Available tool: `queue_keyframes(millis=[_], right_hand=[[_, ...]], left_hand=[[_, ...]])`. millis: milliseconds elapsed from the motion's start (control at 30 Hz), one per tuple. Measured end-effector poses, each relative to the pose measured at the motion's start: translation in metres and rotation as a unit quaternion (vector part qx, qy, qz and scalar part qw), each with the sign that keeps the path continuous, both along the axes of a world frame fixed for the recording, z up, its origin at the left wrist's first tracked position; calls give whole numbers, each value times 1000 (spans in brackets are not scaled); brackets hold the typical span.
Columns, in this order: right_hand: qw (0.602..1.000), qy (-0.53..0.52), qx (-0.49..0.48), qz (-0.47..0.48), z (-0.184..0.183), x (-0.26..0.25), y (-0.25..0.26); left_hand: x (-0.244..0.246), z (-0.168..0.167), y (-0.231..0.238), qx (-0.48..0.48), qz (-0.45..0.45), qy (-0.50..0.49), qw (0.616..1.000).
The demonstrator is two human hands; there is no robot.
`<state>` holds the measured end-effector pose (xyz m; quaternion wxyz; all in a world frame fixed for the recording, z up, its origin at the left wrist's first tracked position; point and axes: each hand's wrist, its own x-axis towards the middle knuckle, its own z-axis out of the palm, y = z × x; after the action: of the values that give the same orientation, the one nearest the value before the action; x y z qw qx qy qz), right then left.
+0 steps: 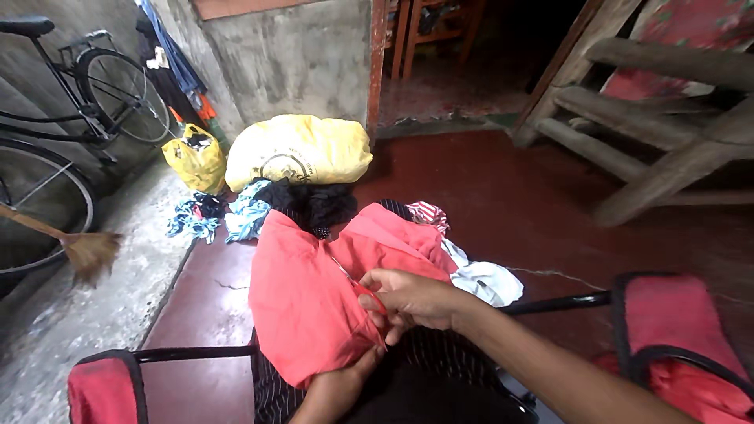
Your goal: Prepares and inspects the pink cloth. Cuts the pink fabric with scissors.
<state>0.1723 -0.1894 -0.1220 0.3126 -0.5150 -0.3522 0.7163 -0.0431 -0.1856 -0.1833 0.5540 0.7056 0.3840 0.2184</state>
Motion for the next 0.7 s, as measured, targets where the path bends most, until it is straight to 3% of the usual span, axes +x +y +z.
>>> queue_keyframes(millis=[700], right_hand=[[999,-24,31,11,-8,6,25]], left_hand=[[-6,-2,-3,58,-36,45,997]])
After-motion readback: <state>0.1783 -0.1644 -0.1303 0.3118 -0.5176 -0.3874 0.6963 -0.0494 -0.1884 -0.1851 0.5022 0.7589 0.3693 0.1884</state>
